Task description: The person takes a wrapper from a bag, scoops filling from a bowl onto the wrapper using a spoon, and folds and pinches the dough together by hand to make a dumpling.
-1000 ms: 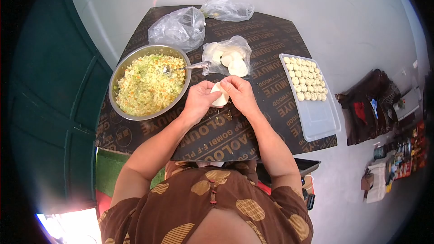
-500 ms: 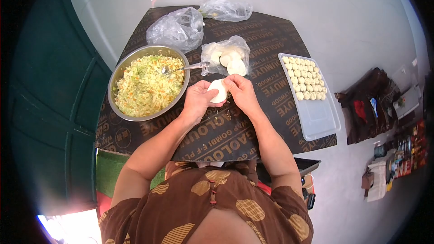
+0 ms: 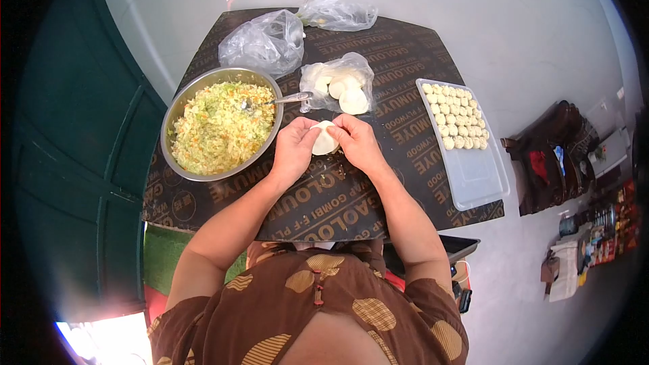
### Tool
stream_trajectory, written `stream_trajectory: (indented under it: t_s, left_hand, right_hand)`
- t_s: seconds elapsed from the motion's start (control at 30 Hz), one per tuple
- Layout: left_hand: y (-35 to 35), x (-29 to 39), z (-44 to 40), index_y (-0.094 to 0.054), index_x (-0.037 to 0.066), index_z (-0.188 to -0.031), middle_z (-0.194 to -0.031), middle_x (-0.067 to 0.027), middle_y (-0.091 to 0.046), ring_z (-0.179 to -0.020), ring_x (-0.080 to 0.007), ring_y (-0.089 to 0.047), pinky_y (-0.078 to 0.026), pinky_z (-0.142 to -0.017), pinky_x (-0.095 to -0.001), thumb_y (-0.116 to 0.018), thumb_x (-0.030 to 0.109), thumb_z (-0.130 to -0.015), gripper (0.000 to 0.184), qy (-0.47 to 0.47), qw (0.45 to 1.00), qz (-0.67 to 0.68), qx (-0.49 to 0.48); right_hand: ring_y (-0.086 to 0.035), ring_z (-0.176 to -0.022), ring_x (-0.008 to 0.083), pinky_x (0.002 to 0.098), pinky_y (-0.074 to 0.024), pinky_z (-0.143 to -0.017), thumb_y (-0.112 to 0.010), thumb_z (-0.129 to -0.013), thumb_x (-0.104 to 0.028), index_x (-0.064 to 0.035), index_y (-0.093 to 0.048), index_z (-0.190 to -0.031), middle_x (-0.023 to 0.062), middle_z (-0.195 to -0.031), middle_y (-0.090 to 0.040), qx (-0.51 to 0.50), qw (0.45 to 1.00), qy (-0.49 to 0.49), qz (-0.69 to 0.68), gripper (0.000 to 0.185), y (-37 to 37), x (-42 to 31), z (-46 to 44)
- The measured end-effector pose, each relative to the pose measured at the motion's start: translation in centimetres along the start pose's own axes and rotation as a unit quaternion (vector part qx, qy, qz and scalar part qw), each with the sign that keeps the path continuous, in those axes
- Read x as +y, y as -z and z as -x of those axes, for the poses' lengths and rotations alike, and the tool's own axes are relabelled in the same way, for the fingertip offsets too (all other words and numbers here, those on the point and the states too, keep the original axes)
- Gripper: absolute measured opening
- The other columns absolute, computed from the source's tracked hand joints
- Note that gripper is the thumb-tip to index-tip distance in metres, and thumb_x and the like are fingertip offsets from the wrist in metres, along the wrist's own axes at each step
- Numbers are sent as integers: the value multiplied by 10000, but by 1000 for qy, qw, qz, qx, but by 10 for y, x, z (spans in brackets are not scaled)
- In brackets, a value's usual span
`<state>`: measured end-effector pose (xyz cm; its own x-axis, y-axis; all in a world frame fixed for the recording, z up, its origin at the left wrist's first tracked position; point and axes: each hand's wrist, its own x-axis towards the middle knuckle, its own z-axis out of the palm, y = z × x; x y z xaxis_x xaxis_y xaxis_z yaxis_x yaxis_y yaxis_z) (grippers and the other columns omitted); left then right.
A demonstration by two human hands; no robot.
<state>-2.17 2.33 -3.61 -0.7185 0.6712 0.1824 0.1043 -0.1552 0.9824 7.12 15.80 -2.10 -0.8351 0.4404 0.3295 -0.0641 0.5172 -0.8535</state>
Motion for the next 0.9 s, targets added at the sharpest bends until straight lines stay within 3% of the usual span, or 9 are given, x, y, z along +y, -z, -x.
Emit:
stream_trajectory:
  t_s: [0.2, 0.3, 0.6, 0.8, 0.9]
  left_hand:
    - [-7, 6, 2, -551, -42, -988, -907, -123, -649, -781, -162, -660, -593, -631, -297, -507, 56, -958, 111, 51, 988, 142, 25]
    - [-5, 10, 1, -532, -53, -1018, -953, -150, -651, -812, -198, -677, -609, -670, -318, -519, 76, -961, 142, 79, 987, 138, 1]
    - [2, 13, 0, -545, -78, -1079, -967, -154, -664, -821, -198, -678, -609, -688, -323, -564, 46, -912, 208, 125, 973, 179, -78]
    - [-1, 15, 0, -566, -69, -1040, -944, -152, -669, -789, -200, -683, -613, -660, -317, -576, 15, -893, 169, 124, 978, 160, -53]
    - [0, 13, -2, -557, -67, -1023, -932, -157, -668, -770, -202, -684, -615, -639, -312, -581, 12, -891, 155, 121, 978, 168, -41]
  right_hand:
    - [-575, -637, 150, 310, -469, -611, -627, -878, -119, 16, -619, -876, 111, -697, -626, 57, 998, -1, -8, 135, 7, 10, -4]
    - [-561, -643, 122, 301, -465, -608, -627, -882, -122, 14, -621, -880, 85, -696, -628, 39, 999, -10, -33, 136, 10, 14, -4]
    - [-486, -651, 71, 263, -429, -595, -610, -918, -149, 5, -620, -888, 1, -689, -580, -21, 997, -5, -73, 157, 9, 11, -3]
    - [-490, -675, 49, 245, -426, -601, -608, -922, -142, 8, -620, -900, -16, -719, -584, -41, 982, -52, -179, 152, 10, 7, -2]
    - [-493, -675, 47, 241, -427, -602, -621, -909, -124, 8, -622, -897, -13, -727, -589, -43, 987, -40, -148, 132, 10, 13, -3]
